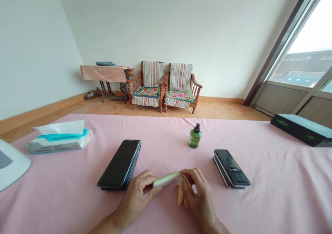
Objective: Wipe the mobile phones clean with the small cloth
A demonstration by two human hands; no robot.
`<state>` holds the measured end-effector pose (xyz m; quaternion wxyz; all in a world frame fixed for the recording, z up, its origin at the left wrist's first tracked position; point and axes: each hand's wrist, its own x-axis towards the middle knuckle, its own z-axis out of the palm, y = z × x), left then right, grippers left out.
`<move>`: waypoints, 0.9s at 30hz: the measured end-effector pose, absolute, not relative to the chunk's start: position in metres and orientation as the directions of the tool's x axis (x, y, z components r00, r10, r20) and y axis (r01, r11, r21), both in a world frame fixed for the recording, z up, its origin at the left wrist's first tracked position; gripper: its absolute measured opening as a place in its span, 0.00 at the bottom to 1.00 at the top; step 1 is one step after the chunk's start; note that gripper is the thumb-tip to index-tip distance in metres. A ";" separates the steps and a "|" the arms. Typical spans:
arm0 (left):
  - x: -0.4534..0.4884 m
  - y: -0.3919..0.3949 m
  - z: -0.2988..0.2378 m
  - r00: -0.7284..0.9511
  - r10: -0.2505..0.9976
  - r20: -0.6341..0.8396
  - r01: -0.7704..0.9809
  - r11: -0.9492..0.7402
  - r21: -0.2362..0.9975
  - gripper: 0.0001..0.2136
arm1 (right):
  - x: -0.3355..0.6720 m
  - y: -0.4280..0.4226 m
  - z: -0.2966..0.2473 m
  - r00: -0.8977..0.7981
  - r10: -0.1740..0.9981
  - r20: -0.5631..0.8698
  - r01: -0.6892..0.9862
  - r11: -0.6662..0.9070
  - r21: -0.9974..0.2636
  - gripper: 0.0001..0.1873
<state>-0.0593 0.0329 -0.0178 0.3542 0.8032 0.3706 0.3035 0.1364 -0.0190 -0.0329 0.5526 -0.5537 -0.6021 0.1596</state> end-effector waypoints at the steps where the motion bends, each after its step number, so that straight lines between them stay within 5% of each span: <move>1: -0.059 0.033 -0.018 0.544 0.809 0.225 0.381 -0.476 0.792 0.10 | 0.137 -0.019 -0.032 0.224 0.843 0.489 0.497 0.333 -0.801 0.08; 10: -0.056 0.042 -0.013 0.528 0.827 0.192 0.454 -0.466 0.760 0.12 | 0.152 -0.015 -0.003 0.348 0.792 0.502 0.553 0.259 -0.792 0.07; 15: -0.055 0.048 -0.010 0.547 0.815 0.190 0.457 -0.481 0.748 0.11 | 0.163 -0.009 0.008 0.220 0.870 0.442 0.629 0.220 -0.746 0.07; 27: -0.054 0.049 -0.017 0.561 0.783 0.270 0.364 -0.526 0.769 0.14 | 0.133 0.000 -0.023 0.139 0.834 0.534 0.729 0.279 -0.625 0.11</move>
